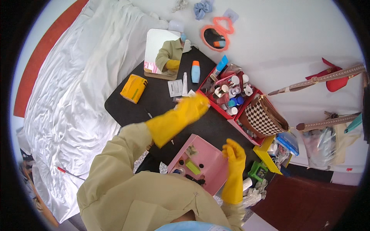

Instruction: The person wearing yellow gloves sorts various cosmetic items from a pink tray onto a cluttered table, then wipes the tray with a tissue. The person places the cleaned tray back on the table and continues to handle small cosmetic containers.

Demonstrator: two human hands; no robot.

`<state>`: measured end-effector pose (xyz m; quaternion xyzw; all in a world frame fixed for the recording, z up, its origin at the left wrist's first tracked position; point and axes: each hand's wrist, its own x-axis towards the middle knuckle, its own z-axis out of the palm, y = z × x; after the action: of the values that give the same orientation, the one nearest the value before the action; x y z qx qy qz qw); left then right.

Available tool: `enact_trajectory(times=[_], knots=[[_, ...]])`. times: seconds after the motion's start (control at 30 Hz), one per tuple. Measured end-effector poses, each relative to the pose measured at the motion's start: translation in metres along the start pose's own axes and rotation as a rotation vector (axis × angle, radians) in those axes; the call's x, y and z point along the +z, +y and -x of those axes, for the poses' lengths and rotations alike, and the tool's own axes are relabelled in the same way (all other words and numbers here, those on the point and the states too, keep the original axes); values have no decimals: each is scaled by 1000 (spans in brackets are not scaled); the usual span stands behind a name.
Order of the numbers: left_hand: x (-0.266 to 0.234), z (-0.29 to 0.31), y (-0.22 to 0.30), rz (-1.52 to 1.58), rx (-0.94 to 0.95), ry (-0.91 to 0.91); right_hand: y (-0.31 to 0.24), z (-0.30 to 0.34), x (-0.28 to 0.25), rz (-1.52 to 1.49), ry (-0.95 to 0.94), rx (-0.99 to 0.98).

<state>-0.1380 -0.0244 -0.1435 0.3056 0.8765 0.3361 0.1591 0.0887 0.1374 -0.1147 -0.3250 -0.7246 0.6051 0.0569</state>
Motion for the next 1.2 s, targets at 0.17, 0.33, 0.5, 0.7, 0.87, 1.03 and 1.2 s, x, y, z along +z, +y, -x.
enact_trajectory(times=[0.17,0.33,0.5,0.7,0.87,1.03,1.2], knots=[[-8,-66,-72,-405,-242,176,-32,-98,62,562,-310,-208],[15,-86,-100,-378,-355,127,-18,-173,152,1361,-318,-263],[15,-83,-96,-54,-470,257,12,-189,175,1450,-289,-124],[31,-156,-111,-37,-491,468,17,-175,157,1712,-308,-349],[34,-183,-85,-3,-575,270,-9,-129,100,1289,-169,-392],[7,-148,-78,-31,-480,142,0,-41,29,459,68,-268],[15,-113,-140,173,-435,513,-14,44,-12,447,-11,75]])
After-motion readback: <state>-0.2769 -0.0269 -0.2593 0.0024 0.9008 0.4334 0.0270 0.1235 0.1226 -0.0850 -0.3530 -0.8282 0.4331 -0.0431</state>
